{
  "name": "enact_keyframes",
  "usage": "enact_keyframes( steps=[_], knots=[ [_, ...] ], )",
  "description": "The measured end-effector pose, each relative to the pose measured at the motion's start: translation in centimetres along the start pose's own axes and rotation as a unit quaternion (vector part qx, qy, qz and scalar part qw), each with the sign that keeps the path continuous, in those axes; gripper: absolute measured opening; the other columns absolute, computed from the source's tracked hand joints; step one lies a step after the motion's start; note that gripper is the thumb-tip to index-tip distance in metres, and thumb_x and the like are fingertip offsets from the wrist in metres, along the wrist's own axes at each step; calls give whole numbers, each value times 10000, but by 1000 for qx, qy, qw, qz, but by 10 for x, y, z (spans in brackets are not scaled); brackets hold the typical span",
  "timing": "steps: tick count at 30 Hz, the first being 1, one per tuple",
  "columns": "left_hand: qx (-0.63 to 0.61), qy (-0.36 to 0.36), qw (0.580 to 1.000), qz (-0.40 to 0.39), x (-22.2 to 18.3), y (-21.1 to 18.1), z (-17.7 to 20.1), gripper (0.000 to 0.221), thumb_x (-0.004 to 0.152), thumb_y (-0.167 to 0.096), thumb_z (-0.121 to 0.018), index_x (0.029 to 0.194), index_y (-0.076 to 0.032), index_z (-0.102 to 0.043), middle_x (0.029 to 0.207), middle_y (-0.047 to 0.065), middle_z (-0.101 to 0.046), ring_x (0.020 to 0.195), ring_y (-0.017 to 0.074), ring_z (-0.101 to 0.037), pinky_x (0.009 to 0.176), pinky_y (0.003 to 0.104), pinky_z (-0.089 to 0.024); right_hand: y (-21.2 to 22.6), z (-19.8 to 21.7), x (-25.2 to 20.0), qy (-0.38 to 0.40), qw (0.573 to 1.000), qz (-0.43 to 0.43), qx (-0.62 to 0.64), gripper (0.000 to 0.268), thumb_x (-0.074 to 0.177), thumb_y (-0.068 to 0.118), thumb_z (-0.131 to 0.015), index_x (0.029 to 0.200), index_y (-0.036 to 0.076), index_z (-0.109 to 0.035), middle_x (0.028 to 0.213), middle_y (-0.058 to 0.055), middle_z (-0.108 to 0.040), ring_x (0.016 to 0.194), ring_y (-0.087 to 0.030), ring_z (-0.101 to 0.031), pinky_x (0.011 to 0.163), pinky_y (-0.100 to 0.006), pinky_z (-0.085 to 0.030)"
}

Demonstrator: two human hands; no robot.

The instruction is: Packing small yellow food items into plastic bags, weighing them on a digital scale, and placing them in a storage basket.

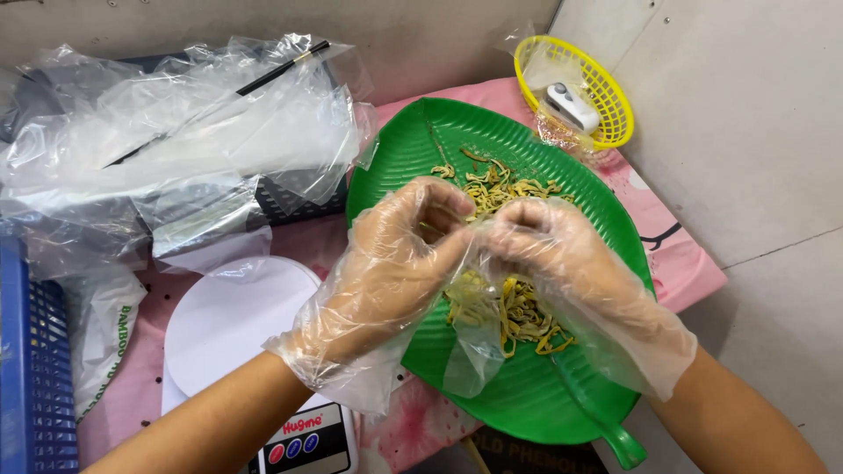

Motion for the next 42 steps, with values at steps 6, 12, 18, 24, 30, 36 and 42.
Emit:
enact_keyframes(
  steps=[6,12,18,24,30,36,42],
  knots=[
    [93,-17,995,36,0,-4,15,127,875,-196,-657,1000,-180,-676,944,-36,-710,853,84,-676,786,245,-550,8,9,-1,-96,995,-34,-16,169,941,182,-678,917,16,-656,922,-151,-756,775,-264,-741,767,-374,-633],
    [114,14,993,-33,1,-3,10,163,879,-169,-655,1042,-157,-652,905,-22,-698,794,95,-661,713,255,-545,49,-9,-28,6,946,268,-182,119,983,136,-634,1077,68,-664,1214,-140,-701,1239,-243,-666,1144,-366,-540],
    [103,31,993,-53,5,-11,10,218,903,-166,-640,1116,-154,-594,866,11,-699,752,109,-681,696,271,-544,42,-3,-27,31,770,406,-490,298,938,314,-731,1176,139,-698,1156,5,-752,1012,-204,-667,986,-364,-513],
    [95,51,994,-26,1,-14,4,251,880,-146,-598,1128,-163,-564,826,-20,-676,725,97,-630,717,279,-508,32,-3,-37,33,750,401,-525,389,925,307,-781,1247,114,-679,823,46,-650,761,-181,-580,820,-385,-478],
    [83,75,994,-21,-11,-13,-3,256,878,-74,-617,1108,-144,-529,781,-23,-648,677,102,-608,651,272,-498,25,-2,-41,69,778,355,-514,240,932,271,-732,780,115,-630,1085,-89,-761,810,-257,-654,791,-402,-504],
    [118,99,984,91,-30,13,-6,220,896,-166,-631,1100,-192,-554,846,-51,-647,728,91,-623,707,277,-510,-6,-2,-50,117,724,383,-561,245,987,367,-688,882,147,-675,826,-39,-661,631,-260,-602,675,-422,-496],
    [116,141,981,70,-45,10,-1,127,914,-81,-556,992,-161,-496,816,-41,-621,642,117,-597,621,306,-482,-12,-5,-59,111,679,403,-603,377,1035,393,-611,744,156,-584,750,-18,-596,656,-248,-543,544,-411,-453]
  ],
)
Point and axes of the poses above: each hand's wrist, its own x-axis towards the middle knuckle, its own z-axis out of the back of the hand, y = z × x, the point moved 1 cm from there along x, towards the middle knuckle
